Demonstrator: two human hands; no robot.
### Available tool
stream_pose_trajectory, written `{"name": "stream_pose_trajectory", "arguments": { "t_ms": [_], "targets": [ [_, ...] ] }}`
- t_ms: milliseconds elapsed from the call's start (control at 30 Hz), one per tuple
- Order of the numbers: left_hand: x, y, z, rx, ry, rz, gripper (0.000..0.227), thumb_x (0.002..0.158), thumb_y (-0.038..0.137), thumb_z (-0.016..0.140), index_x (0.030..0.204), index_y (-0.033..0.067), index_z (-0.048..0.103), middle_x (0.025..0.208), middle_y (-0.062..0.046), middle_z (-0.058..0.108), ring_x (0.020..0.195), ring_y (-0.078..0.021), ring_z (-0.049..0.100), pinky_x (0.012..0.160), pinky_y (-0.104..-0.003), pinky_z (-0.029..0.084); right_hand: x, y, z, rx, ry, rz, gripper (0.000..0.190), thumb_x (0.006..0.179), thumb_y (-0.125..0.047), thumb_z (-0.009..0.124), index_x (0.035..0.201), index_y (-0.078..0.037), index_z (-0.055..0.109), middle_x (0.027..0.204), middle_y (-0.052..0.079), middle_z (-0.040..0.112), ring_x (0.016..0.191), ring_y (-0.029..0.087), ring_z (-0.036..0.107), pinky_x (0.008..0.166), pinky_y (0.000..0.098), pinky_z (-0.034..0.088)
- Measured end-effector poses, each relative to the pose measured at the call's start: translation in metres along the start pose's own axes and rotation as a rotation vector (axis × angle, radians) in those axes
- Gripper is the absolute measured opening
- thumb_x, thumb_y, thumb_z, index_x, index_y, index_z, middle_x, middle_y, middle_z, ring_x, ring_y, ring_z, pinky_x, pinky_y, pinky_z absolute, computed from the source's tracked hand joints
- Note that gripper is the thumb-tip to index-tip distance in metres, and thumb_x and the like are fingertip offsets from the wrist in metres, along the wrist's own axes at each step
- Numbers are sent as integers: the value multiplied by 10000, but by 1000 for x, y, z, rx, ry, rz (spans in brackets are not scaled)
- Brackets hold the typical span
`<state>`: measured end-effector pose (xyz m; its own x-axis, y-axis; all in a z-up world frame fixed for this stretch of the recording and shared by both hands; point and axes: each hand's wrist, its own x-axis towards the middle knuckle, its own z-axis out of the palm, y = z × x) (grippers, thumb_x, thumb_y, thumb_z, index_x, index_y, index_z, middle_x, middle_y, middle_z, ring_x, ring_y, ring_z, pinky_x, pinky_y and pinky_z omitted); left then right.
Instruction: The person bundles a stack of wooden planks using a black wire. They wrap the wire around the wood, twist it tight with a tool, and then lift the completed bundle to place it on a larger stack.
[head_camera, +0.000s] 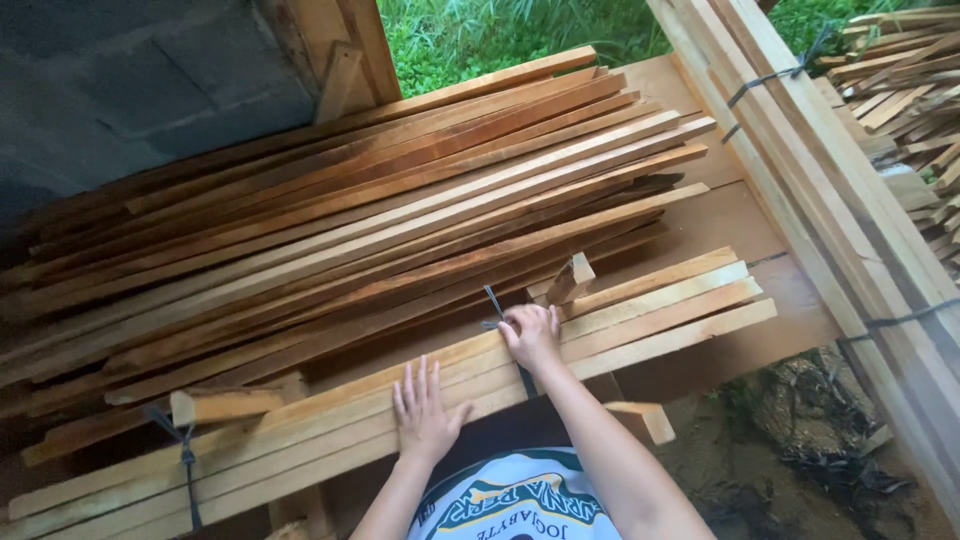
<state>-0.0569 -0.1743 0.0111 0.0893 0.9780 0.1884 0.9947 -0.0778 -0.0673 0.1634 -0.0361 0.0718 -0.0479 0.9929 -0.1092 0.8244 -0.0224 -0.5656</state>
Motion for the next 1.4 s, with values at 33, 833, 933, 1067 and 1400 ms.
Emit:
{"name": "stream_pose_trajectory", "arguments": {
  "t_ms": [33,833,933,1067,1400],
  "targets": [
    [-2,-1,-4,-1,6,-1,1086,878,848,311,1607,75,91,1732,-164,-12,1605,-380,-105,1260,-591,-82,-5,5,1,-1,5,-4,199,942,-351,637,1003,-203,755,1109,-46,744,1258,214,543,1233,602,139],
    [20,6,-67,-241,-698,-113,1329,720,467,907,1661,149,24,1738,-107,-67,1581,-412,-65,1267,-616,43,-97,-15,-27,-429,-392,-262,1087,775,-593,788,1628,-191,246,1722,49,135,1588,319,59,1274,593,107],
    [21,7,-71,-203,-698,-136,1312,713,422,902,1660,159,33,1739,-90,-68,1582,-406,-55,1271,-608,47,-100,1,-10,-408,-326,-297,1115,726,-596,828,1619,-208,285,1713,33,174,1582,313,105,1266,596,131],
    [22,5,-70,-236,-680,-141,1296,702,337,896,1659,164,39,1740,-90,-64,1584,-404,-35,1273,-608,63,-112,20,14,-403,-65,-411,999,688,-569,855,1541,-258,439,1678,50,274,1547,361,208,1223,594,239],
    [25,-1,-87,-328,-699,-122,1275,695,412,884,1657,134,94,1740,-96,-44,1577,-423,-45,1265,-628,42,-121,-9,6,-410,-126,-478,1024,720,-762,754,1538,-240,426,1666,11,327,1559,267,229,1217,609,190]
  ]
}}
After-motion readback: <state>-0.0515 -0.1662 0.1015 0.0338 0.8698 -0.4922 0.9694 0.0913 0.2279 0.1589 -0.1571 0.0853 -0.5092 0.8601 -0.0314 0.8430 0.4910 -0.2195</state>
